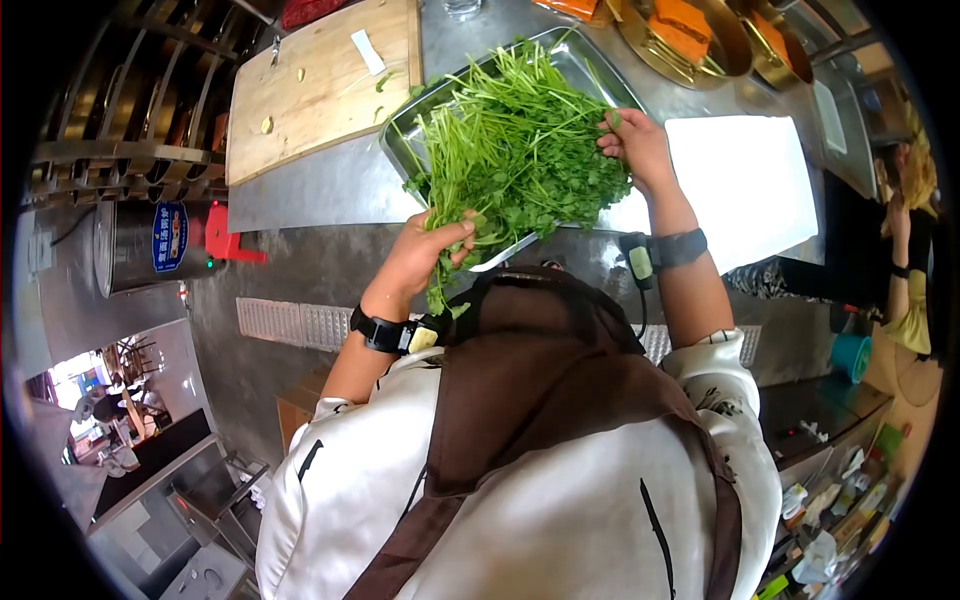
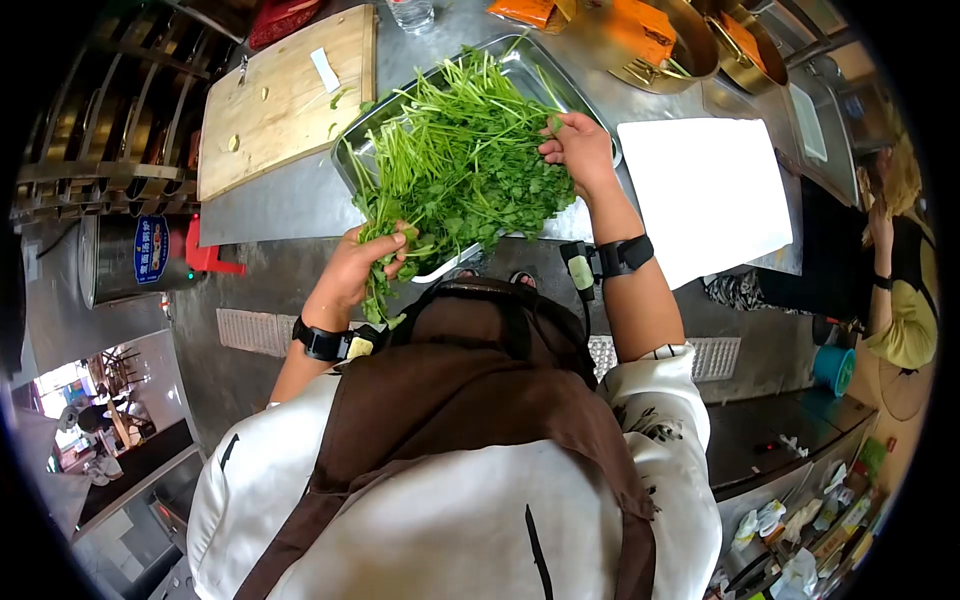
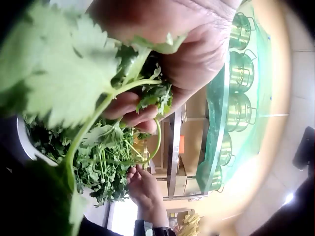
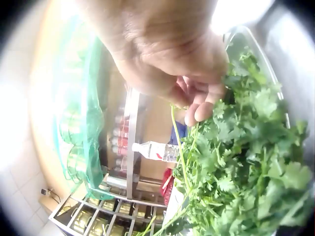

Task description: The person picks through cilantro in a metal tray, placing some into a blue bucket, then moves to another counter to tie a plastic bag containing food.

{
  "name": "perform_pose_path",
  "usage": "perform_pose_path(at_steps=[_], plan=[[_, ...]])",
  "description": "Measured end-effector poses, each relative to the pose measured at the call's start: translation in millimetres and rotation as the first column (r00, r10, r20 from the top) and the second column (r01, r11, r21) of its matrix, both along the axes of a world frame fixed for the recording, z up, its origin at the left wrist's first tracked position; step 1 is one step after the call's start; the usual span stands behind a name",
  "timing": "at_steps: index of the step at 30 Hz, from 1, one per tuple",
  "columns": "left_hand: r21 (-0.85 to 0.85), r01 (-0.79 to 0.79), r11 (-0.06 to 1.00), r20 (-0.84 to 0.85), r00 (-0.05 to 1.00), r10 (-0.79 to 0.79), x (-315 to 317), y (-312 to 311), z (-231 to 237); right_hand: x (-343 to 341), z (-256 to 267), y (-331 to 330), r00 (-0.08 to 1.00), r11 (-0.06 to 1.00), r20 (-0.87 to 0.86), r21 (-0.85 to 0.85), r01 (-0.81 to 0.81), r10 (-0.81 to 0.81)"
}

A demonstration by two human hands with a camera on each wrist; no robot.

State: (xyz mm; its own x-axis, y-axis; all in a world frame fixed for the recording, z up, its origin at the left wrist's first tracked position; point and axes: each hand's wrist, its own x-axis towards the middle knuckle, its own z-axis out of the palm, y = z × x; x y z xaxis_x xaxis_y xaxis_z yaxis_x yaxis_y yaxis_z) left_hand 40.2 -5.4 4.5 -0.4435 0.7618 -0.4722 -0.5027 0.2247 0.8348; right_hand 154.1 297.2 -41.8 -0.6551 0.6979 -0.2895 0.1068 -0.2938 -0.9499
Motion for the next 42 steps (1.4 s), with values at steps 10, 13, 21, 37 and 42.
perform_pose_path(at_steps=[10, 13, 21, 37, 42], plan=[[-0.054, -0.068, 0.996, -0.011, 0.998, 0.067, -5.3, -13.9, -3.8, -15.9, 64.2, -73.7, 0.952, 0.151, -0.088, 0.988, 0.044, 0.295], [-0.07, -0.089, 0.994, 0.008, 0.996, 0.089, -4.1, -11.8, 0.0, -33.0, 36.6, -84.9, 0.853, 0.078, 0.226, 0.952, -0.295, 0.471], [-0.084, -0.101, 0.991, -0.028, 0.995, 0.099, -13.0, -27.3, 7.2, -37.4, 21.5, -55.9, 0.897, 0.374, 0.212, 0.853, -0.364, 0.388], [0.169, -0.128, 0.977, 0.314, 0.947, 0.07, 5.4, -3.4, 11.1, -16.7, 64.2, -133.6, 0.836, 0.442, 0.042, 0.833, -0.331, 0.547], [0.043, -0.16, 0.986, 0.305, 0.942, 0.14, 1.5, -9.8, 0.1, -9.0, 56.4, -159.4, 0.733, 0.399, 0.053, 0.811, -0.427, 0.678]])
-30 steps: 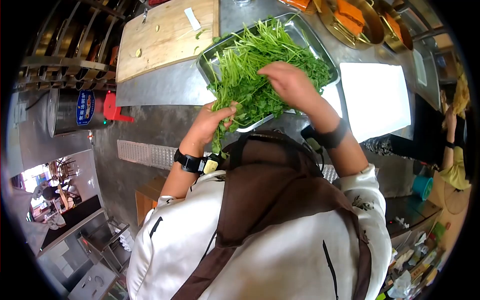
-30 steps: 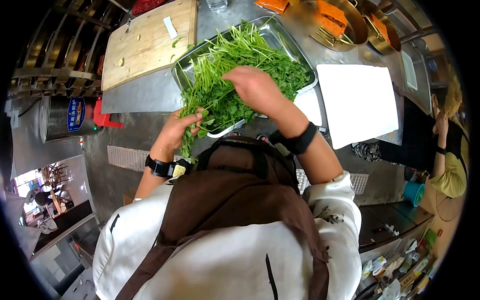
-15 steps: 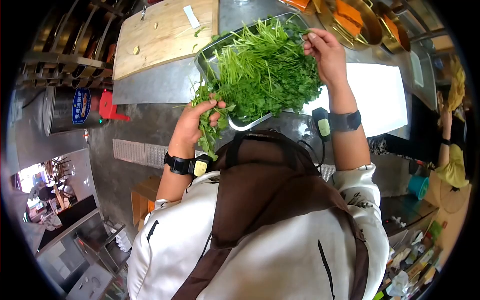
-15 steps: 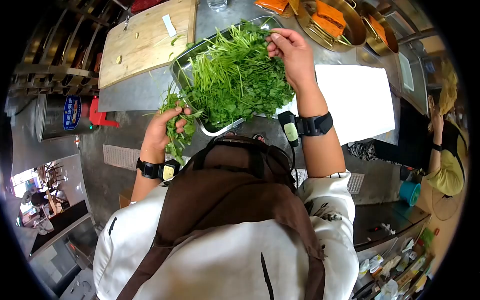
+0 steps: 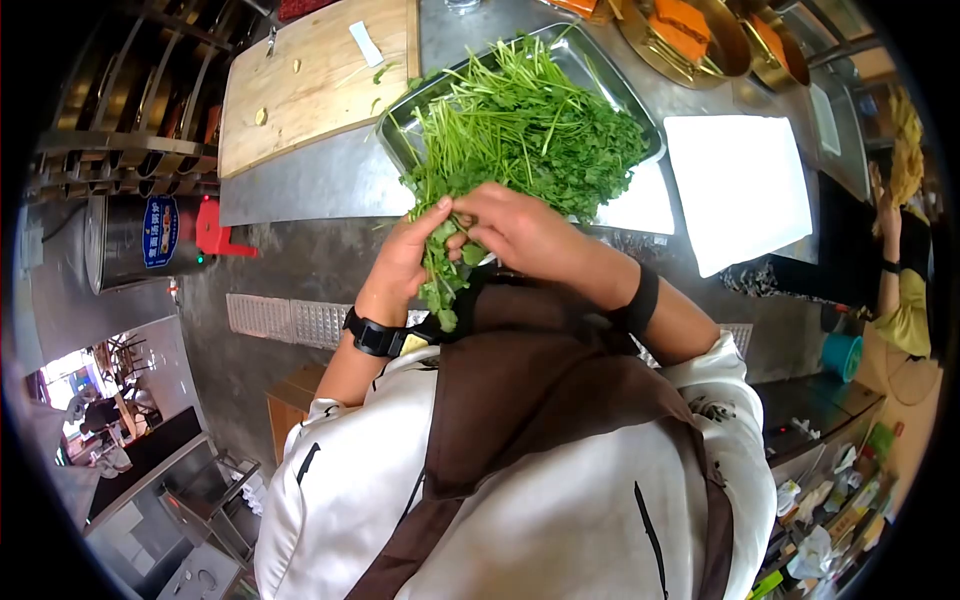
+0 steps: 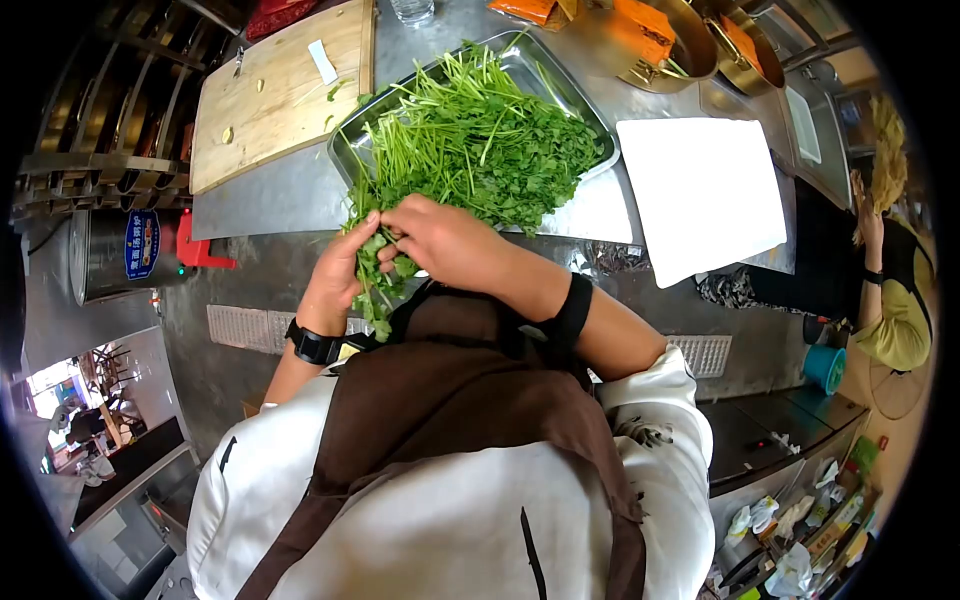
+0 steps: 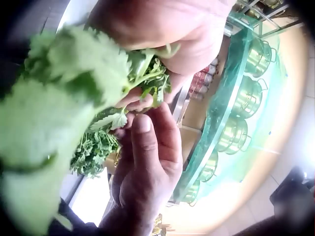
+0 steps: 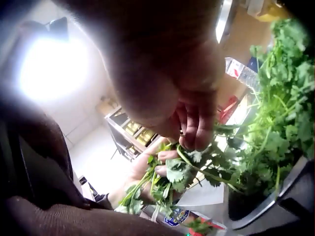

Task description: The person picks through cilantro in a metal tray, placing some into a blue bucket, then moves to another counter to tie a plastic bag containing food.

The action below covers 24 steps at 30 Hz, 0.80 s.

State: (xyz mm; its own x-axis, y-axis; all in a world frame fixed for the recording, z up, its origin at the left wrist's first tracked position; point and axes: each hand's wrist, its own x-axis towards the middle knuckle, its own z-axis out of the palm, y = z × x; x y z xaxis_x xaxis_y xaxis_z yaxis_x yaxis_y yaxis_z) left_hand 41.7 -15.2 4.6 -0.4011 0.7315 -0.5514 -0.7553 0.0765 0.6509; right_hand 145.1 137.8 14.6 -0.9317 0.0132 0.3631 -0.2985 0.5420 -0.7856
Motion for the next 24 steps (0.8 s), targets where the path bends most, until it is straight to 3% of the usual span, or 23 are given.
perform_pose_path(at_steps=[2, 4, 6, 11, 16, 19, 20, 22, 23, 24], plan=[[-0.006, -0.022, 1.0, -0.046, 0.999, 0.022, 1.2, -2.6, 3.7, 1.2, 0.7, 6.1, 0.987, 0.991, 0.156, -0.115, 0.065, -0.047], [-0.025, -0.078, 0.997, -0.047, 0.996, 0.077, 3.7, -5.4, 3.0, 2.7, -0.9, 4.8, 0.981, 0.993, 0.191, -0.106, 0.054, -0.033], [-0.025, -0.109, 0.994, 0.054, 0.992, 0.11, 1.2, -8.5, -0.9, 3.6, -4.8, -1.2, 0.958, 0.959, 0.272, -0.285, -0.009, 0.09], [-0.008, -0.046, 0.999, 0.031, 0.998, 0.046, -2.3, -15.4, -1.4, -3.0, -11.1, -7.0, 0.978, 0.979, 0.171, -0.184, -0.088, 0.12], [-0.121, -0.091, 0.988, -0.021, 0.996, 0.089, 0.6, -19.6, 2.0, -3.1, -8.5, -7.5, 0.957, 0.939, 0.21, -0.32, -0.124, 0.198], [-0.008, -0.202, 0.979, 0.209, 0.957, 0.199, -1.5, -20.3, -3.4, -2.3, -16.2, 1.0, 0.963, 0.922, 0.23, -0.385, -0.046, 0.144], [-0.008, -0.209, 0.978, 0.208, 0.956, 0.206, -4.4, -23.0, -9.3, -3.7, -27.2, 7.9, 0.97, 0.884, 0.212, -0.468, -0.009, 0.122], [0.009, -0.257, 0.966, 0.329, 0.913, 0.239, -9.8, -28.4, -20.8, -10.0, -37.1, 23.7, 0.968, 0.934, 0.249, -0.334, 0.125, -0.04], [-0.019, -0.315, 0.949, 0.352, 0.886, 0.301, -8.0, -26.7, -18.9, -13.3, -38.0, 27.3, 0.978, 0.97, 0.192, -0.207, 0.124, -0.084], [-0.02, -0.316, 0.949, 0.351, 0.886, 0.303, -7.3, -24.6, -17.9, -15.3, -37.1, 25.8, 0.978, 0.97, 0.192, -0.208, 0.123, -0.083]])
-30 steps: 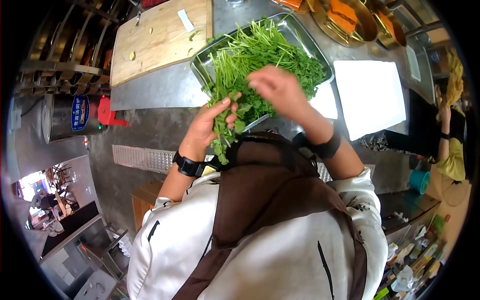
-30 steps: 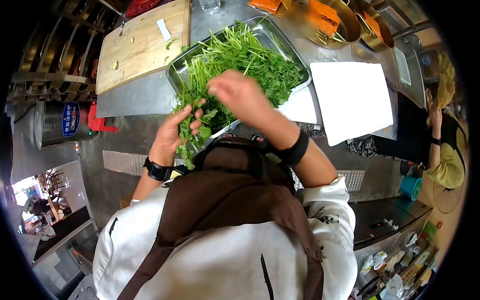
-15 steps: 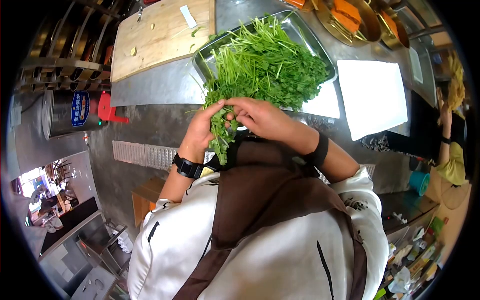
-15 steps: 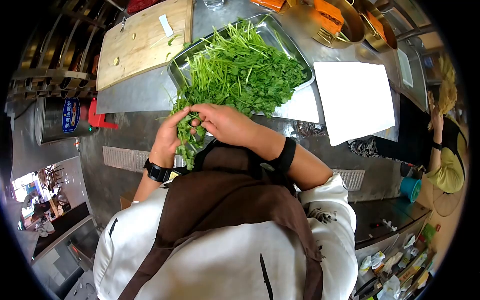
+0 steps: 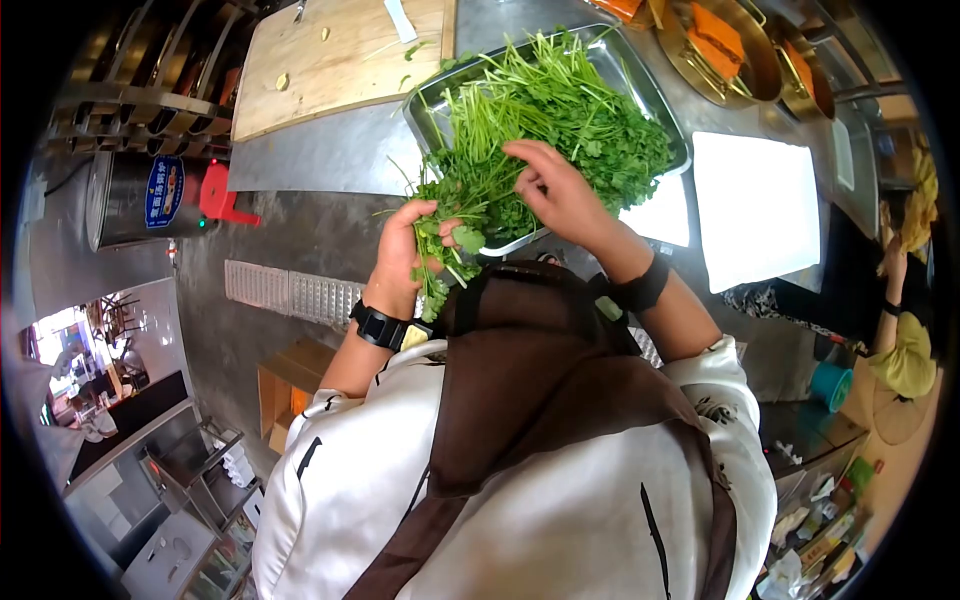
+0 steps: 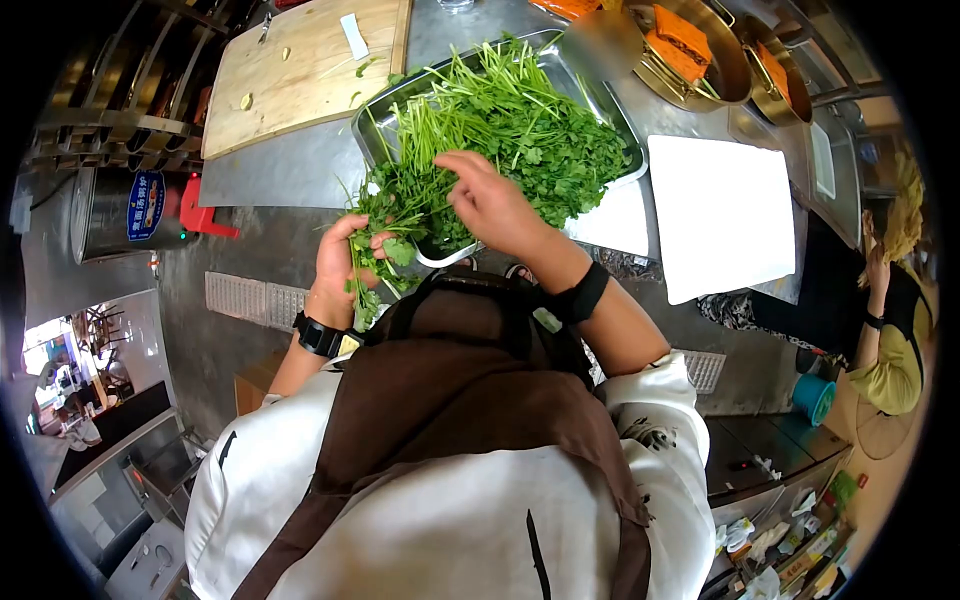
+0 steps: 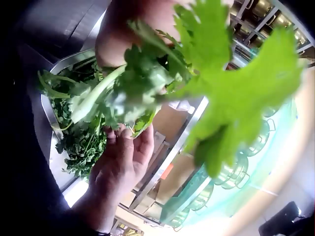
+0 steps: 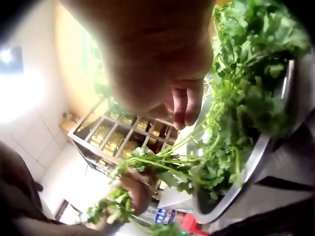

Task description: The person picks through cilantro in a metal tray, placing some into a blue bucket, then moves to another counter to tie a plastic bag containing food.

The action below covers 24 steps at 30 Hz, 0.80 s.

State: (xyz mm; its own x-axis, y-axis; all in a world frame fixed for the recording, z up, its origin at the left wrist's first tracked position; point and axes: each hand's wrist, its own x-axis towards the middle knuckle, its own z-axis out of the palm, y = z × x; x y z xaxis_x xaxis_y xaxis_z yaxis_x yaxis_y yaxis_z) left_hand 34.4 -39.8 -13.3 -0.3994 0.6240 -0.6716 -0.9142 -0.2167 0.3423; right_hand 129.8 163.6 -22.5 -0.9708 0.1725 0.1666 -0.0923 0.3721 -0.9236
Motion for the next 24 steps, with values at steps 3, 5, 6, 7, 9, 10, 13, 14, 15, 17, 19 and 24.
perform_pose_path(at_steps=[3, 5, 6, 7, 9, 10, 13, 14, 15, 17, 19, 24], plan=[[0.087, -0.015, 0.996, 0.002, 1.0, 0.015, 0.0, 2.7, 0.9, -7.5, -1.9, -11.1, 0.986, 0.992, 0.136, 0.072, -0.102, 0.092], [0.045, 0.061, 0.997, -0.134, 0.989, -0.054, -0.7, 3.9, 1.6, -11.4, -13.6, -16.0, 0.974, 0.954, 0.09, 0.202, -0.223, 0.208], [0.048, 0.066, 0.997, -0.133, 0.989, -0.059, -1.6, 4.2, 3.0, -12.7, -15.8, -13.9, 0.975, 0.954, 0.092, 0.205, -0.218, 0.203], [-0.077, 0.207, 0.975, -0.208, 0.953, -0.219, -2.3, 3.9, 6.3, -13.7, -17.7, -10.4, 0.975, 0.922, 0.079, 0.315, -0.224, 0.21], [-0.366, 0.352, 0.862, -0.325, 0.82, -0.472, 3.7, 6.4, 20.4, -10.8, -9.2, -7.0, 0.981, 0.874, 0.041, 0.448, -0.188, 0.19], [-0.363, 0.355, 0.861, -0.322, 0.82, -0.474, 5.7, 6.1, 17.0, -9.8, -3.9, -5.1, 0.981, 0.874, 0.045, 0.448, -0.188, 0.188], [-0.594, 0.432, 0.678, -0.438, 0.533, -0.724, 6.6, 3.0, 12.4, -6.2, 6.2, -3.8, 0.928, 0.791, 0.035, 0.511, -0.336, 0.372], [-0.595, 0.436, 0.675, -0.439, 0.528, -0.727, 5.9, 0.5, 11.7, -3.0, 8.2, -4.3, 0.93, 0.793, 0.034, 0.512, -0.33, 0.365], [-0.564, 0.465, 0.682, -0.42, 0.549, -0.723, 5.1, -1.6, 12.6, 0.5, 10.3, -4.3, 0.919, 0.79, 0.054, 0.493, -0.365, 0.39], [-0.526, 0.452, 0.72, -0.404, 0.612, -0.68, 7.4, -0.5, 20.7, 5.4, 8.5, -1.8, 0.907, 0.798, 0.078, 0.447, -0.403, 0.414], [-0.506, 0.44, 0.742, -0.411, 0.633, -0.656, 6.1, -4.9, 10.7, 8.4, 6.6, -2.2, 0.922, 0.812, 0.057, 0.456, -0.366, 0.383], [-0.404, 0.43, 0.808, -0.459, 0.669, -0.585, 9.7, -5.2, 10.3, 8.7, 1.7, -11.3, 0.97, 0.877, -0.029, 0.433, -0.205, 0.241]])
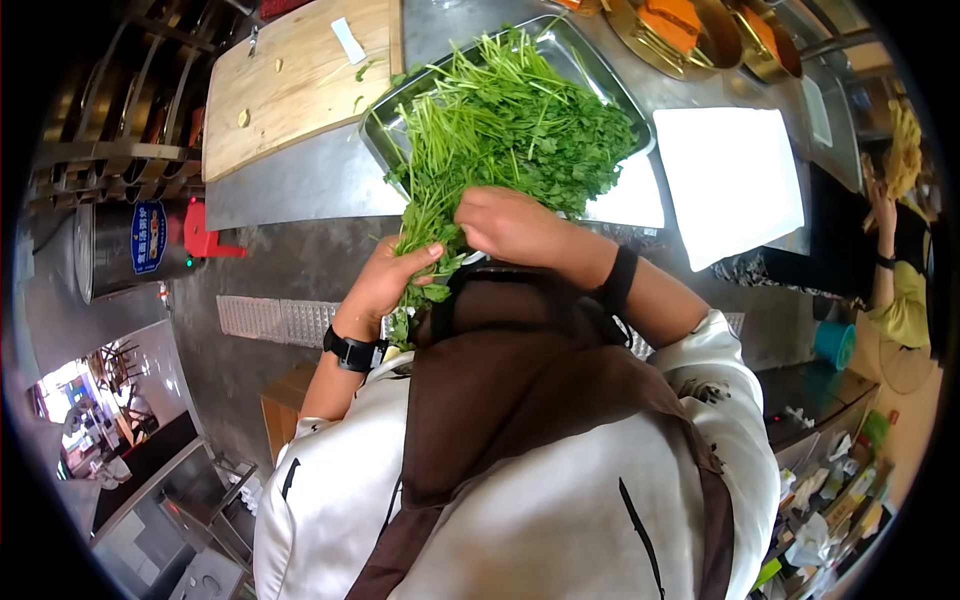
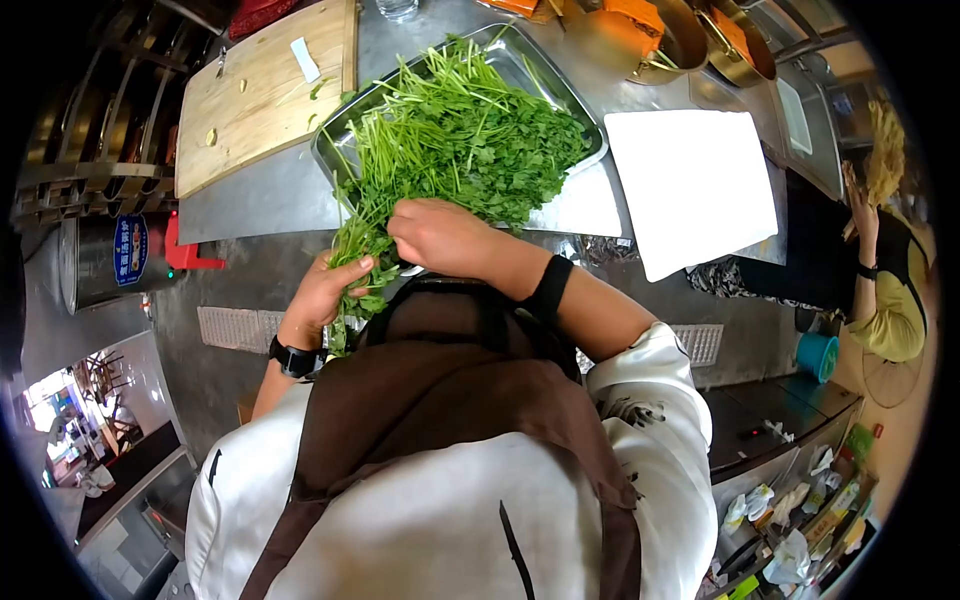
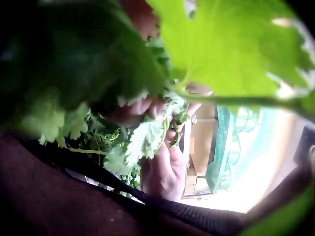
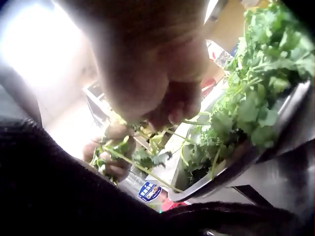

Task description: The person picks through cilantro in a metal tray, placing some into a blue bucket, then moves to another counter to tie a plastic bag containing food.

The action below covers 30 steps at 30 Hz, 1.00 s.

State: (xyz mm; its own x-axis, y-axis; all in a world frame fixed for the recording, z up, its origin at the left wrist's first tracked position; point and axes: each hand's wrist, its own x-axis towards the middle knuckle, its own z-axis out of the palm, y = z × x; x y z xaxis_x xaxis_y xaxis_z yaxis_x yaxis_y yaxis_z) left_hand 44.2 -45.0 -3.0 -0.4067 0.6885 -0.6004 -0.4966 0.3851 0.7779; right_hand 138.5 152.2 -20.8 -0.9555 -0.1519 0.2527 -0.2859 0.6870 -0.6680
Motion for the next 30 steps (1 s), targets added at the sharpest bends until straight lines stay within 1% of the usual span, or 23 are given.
perform_pose_path(at_steps=[3, 5, 6, 7, 9, 10, 12, 13, 14, 16, 17, 18, 19, 20, 21, 22, 23, 24, 25, 26, 27, 28, 30], plan=[[0.066, -0.007, 0.998, -0.015, 1.0, 0.008, 0.4, 2.1, 1.5, -6.9, -2.1, -4.4, 0.992, 0.992, -0.055, -0.062, 0.113, -0.116], [0.089, -0.09, 0.992, -0.043, 0.995, 0.094, 2.0, 5.6, 4.5, -11.7, -0.3, -6.9, 0.987, 0.986, -0.053, -0.081, 0.145, -0.149], [0.089, -0.086, 0.992, -0.042, 0.995, 0.09, 2.4, 6.8, 8.9, -14.1, 1.1, -7.5, 0.983, 0.98, -0.05, -0.099, 0.171, -0.176], [0.126, -0.117, 0.985, -0.025, 0.992, 0.121, 2.6, 8.4, 14.8, -17.6, 3.4, -8.2, 0.982, 0.98, -0.049, -0.098, 0.176, -0.181], [0.169, -0.198, 0.965, -0.001, 0.979, 0.202, 3.1, 9.2, 15.6, -23.1, 7.1, -8.1, 0.971, 0.963, -0.105, -0.192, 0.191, -0.214], [0.171, -0.196, 0.966, -0.001, 0.98, 0.199, 3.6, 7.5, 18.6, -28.1, 0.1, 0.9, 0.971, 0.962, -0.105, -0.19, 0.194, -0.216], [0.362, -0.128, 0.923, 0.015, 0.991, 0.132, 7.1, -1.3, 36.1, -39.1, -10.8, 22.6, 0.916, 0.916, -0.121, -0.179, 0.359, -0.382], [0.402, -0.109, 0.909, 0.002, 0.993, 0.118, 10.5, 0.3, 49.9, -37.6, -7.9, 33.0, 0.889, 0.853, -0.034, -0.301, 0.426, -0.456], [0.407, -0.12, 0.905, -0.002, 0.991, 0.133, 7.1, -0.5, 45.3, -38.6, -4.6, 40.2, 0.891, 0.827, -0.015, -0.38, 0.414, -0.453], [0.251, -0.34, 0.906, 0.146, 0.939, 0.312, 3.2, -7.1, 34.8, -37.1, 6.8, 45.7, 0.907, 0.75, 0.098, -0.53, 0.396, -0.41], [0.254, -0.343, 0.904, 0.23, 0.93, 0.288, 0.7, -4.9, 34.0, -37.3, 8.6, 46.9, 0.905, 0.75, 0.093, -0.529, 0.398, -0.414], [0.263, -0.335, 0.905, 0.229, 0.933, 0.279, -1.1, -1.9, 29.8, -36.7, 11.1, 49.4, 0.913, 0.796, 0.046, -0.473, 0.377, -0.405], [0.329, -0.344, 0.879, 0.276, 0.926, 0.259, -1.3, -0.9, 21.8, -34.9, 12.8, 52.2, 0.92, 0.838, 0.004, -0.412, 0.359, -0.392], [0.391, -0.358, 0.848, 0.322, 0.916, 0.239, -0.5, 0.1, 17.6, -32.7, 11.0, 55.7, 0.919, 0.839, 0.003, -0.407, 0.362, -0.395], [0.33, -0.378, 0.865, 0.334, 0.904, 0.268, 4.0, 2.0, 21.0, -30.0, 9.3, 58.6, 0.846, 0.842, -0.1, -0.214, 0.496, -0.524], [0.335, -0.374, 0.865, 0.333, 0.905, 0.263, 5.5, 3.4, 21.9, -27.4, 9.2, 63.0, 0.755, 0.779, -0.229, -0.029, 0.626, -0.615], [0.306, -0.343, 0.888, 0.286, 0.923, 0.257, 6.1, 5.1, 22.6, -20.8, 11.8, 70.8, 0.727, 0.741, -0.19, -0.011, 0.671, -0.66], [0.276, -0.313, 0.909, 0.24, 0.938, 0.25, 6.7, 6.9, 23.4, -15.0, 15.5, 78.0, 0.724, 0.739, -0.197, -0.007, 0.674, -0.661], [0.199, -0.327, 0.924, 0.22, 0.933, 0.283, 6.6, 8.3, 25.5, -9.2, 18.7, 86.0, 0.668, 0.692, -0.255, -0.011, 0.721, -0.7], [0.205, -0.323, 0.924, 0.223, 0.935, 0.277, 5.9, 8.3, 23.1, -2.1, 20.8, 93.7, 0.606, 0.642, -0.308, -0.019, 0.767, -0.733], [0.189, -0.319, 0.929, 0.273, 0.926, 0.263, 4.0, 7.2, 18.3, 3.5, 16.6, 103.6, 0.545, 0.583, -0.313, -0.034, 0.812, -0.777], [0.174, -0.313, 0.934, 0.319, 0.915, 0.247, 2.5, 7.3, 14.0, 10.2, 17.5, 110.0, 0.497, 0.52, -0.243, -0.038, 0.853, -0.833], [0.202, -0.29, 0.935, 0.344, 0.915, 0.21, 1.7, 10.4, 10.4, 20.1, 4.5, 125.4, 0.486, 0.491, -0.138, -0.008, 0.871, -0.863]])
